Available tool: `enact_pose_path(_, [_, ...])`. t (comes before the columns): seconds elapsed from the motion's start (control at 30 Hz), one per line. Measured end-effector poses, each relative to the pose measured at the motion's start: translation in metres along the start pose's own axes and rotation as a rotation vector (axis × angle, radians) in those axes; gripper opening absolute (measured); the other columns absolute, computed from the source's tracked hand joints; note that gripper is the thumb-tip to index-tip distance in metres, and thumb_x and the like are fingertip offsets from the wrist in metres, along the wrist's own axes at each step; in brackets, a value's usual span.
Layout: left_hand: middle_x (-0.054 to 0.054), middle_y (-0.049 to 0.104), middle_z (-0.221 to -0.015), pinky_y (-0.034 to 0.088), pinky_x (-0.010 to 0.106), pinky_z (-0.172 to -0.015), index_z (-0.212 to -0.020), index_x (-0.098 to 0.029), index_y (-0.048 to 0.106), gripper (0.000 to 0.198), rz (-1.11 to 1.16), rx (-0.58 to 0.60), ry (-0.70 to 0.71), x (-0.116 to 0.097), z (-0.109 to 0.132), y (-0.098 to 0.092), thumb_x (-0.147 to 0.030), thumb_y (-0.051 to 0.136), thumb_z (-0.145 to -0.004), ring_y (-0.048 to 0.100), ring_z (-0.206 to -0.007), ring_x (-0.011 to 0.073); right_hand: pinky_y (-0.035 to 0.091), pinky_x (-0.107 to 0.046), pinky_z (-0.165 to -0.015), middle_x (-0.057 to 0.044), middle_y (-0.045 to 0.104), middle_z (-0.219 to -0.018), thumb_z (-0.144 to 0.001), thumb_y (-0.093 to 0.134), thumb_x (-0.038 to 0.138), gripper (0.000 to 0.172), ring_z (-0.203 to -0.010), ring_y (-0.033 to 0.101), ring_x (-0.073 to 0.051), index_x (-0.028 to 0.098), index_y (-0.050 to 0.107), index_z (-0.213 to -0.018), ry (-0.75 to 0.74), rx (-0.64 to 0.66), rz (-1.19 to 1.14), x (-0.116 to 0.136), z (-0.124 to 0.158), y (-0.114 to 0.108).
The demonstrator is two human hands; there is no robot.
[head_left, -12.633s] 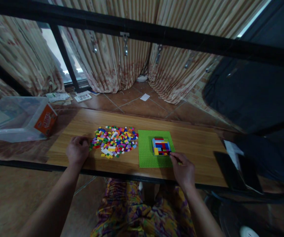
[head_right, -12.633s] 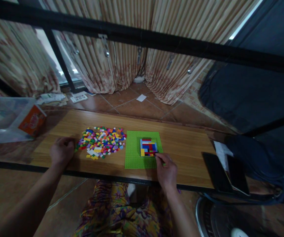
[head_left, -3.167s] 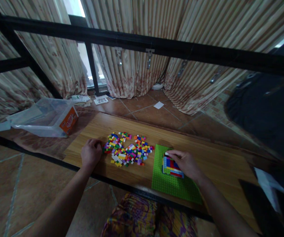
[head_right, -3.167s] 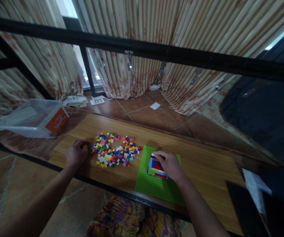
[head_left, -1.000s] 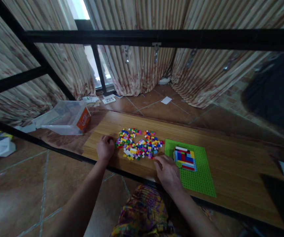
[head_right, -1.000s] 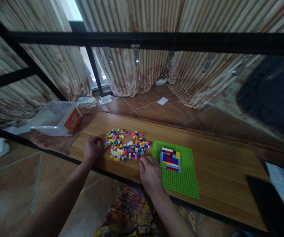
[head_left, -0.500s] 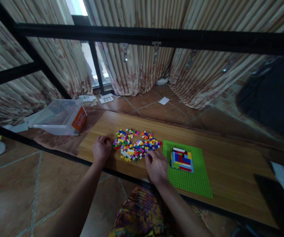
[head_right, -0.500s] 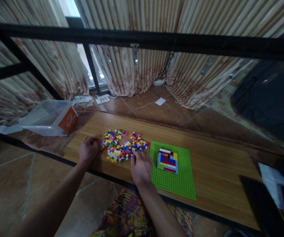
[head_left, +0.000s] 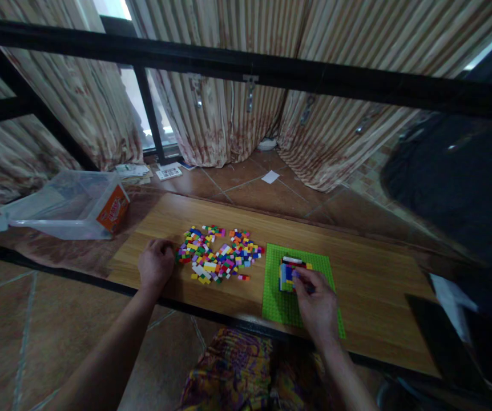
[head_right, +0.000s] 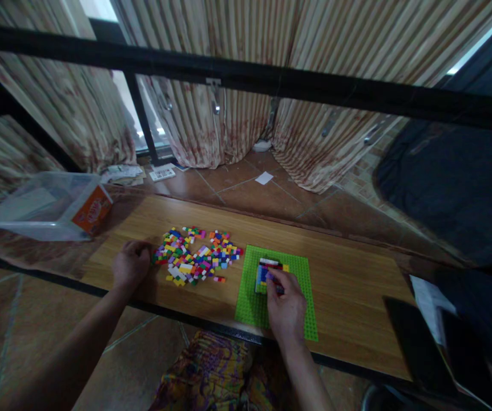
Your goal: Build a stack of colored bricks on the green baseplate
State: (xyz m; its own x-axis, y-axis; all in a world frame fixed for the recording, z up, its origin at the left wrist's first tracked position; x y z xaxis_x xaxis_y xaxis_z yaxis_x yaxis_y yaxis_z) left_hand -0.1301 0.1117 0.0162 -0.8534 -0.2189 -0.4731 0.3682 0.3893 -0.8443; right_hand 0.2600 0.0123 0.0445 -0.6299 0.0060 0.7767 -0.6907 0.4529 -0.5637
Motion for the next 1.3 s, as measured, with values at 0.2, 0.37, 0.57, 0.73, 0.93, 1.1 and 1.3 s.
enact_pose_path(0.2, [0.008, 0.067, -0.099, 0.044, 0.03, -0.07, -0.089, -0.019, 0.071, 0.029, -0.008, -0.013, 0.005, 0.0, -0.001, 0.001, -0.029, 0.045, -0.081, 0.062, -0.084, 0.0207, 0.049, -0.039, -0.082, -0.009, 0.07, -0.094, -0.084, 0.055, 0.045, 0.032, -0.087, 0.064, -0.023, 0.018, 0.069, -0.094, 0.026, -0.073, 0.099, -0.014, -0.013, -0.01])
enact_pose_path(0.37, [0.007, 0.068, -0.098, 0.044, 0.03, -0.07, -0.088, -0.019, 0.071, 0.028, -0.019, -0.004, 0.002, -0.001, -0.001, -0.001, -0.028, 0.045, -0.08, 0.061, -0.083, 0.0211, 0.049, -0.038, -0.079, -0.01, 0.071, -0.091, -0.082, 0.057, 0.047, 0.035, -0.082, 0.065, -0.023, 0.017, 0.069, -0.094, 0.071, -0.092, 0.127, -0.015, -0.016, -0.009])
enact_pose_path(0.57, [0.007, 0.068, -0.099, 0.045, 0.031, -0.07, -0.087, -0.019, 0.071, 0.027, -0.005, -0.014, 0.004, -0.001, 0.0, -0.002, -0.028, 0.046, -0.08, 0.062, -0.083, 0.0209, 0.048, -0.037, -0.076, -0.01, 0.071, -0.085, -0.081, 0.057, 0.048, 0.034, -0.078, 0.064, -0.024, 0.017, 0.07, -0.086, 0.05, -0.109, 0.215, -0.015, -0.022, -0.002])
enact_pose_path(0.73, [0.007, 0.068, -0.098, 0.045, 0.03, -0.071, -0.087, -0.019, 0.07, 0.026, 0.004, -0.019, 0.011, -0.001, -0.001, -0.001, -0.027, 0.046, -0.08, 0.062, -0.084, 0.0204, 0.047, -0.036, -0.075, -0.009, 0.072, -0.082, -0.08, 0.06, 0.05, 0.034, -0.076, 0.064, -0.024, 0.018, 0.07, -0.084, 0.049, -0.117, 0.251, -0.016, -0.027, 0.005])
enact_pose_path(0.93, [0.007, 0.067, -0.098, 0.044, 0.029, -0.07, -0.087, -0.019, 0.07, 0.026, -0.003, -0.011, 0.007, -0.001, -0.001, -0.001, -0.028, 0.046, -0.08, 0.061, -0.083, 0.02, 0.047, -0.037, -0.077, -0.009, 0.071, -0.084, -0.079, 0.06, 0.056, 0.039, -0.078, 0.063, -0.024, 0.018, 0.07, -0.085, 0.012, -0.12, 0.262, -0.016, -0.025, 0.002])
enact_pose_path(1.1, [0.008, 0.067, -0.098, 0.044, 0.03, -0.071, -0.087, -0.019, 0.07, 0.027, -0.004, -0.01, 0.009, -0.001, 0.0, -0.001, -0.028, 0.046, -0.08, 0.061, -0.083, 0.0207, 0.047, -0.04, -0.084, -0.013, 0.07, -0.091, -0.086, 0.049, 0.059, 0.049, -0.088, 0.062, -0.026, 0.015, 0.07, -0.092, -0.052, -0.182, 0.277, -0.017, -0.027, -0.011])
enact_pose_path(1.3, [0.008, 0.067, -0.098, 0.045, 0.03, -0.071, -0.089, -0.019, 0.07, 0.028, -0.002, -0.006, -0.001, -0.003, 0.0, -0.003, -0.028, 0.046, -0.08, 0.062, -0.084, 0.0213, 0.042, -0.046, -0.094, -0.017, 0.066, -0.109, -0.087, 0.043, 0.062, 0.057, -0.106, 0.056, -0.03, 0.014, 0.068, -0.107, -0.022, -0.016, 0.318, -0.03, -0.044, -0.007])
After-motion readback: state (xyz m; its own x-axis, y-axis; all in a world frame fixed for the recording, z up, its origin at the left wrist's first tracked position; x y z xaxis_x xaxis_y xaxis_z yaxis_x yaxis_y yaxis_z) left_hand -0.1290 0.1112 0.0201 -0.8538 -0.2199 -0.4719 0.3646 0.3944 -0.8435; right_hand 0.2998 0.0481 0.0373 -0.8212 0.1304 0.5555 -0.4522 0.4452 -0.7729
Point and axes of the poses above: each hand's wrist, its own z-axis away from the middle knuckle, its own y-axis out of the palm, x = y × z, the point moved 4 cm from there along -z, towards the middle knuckle
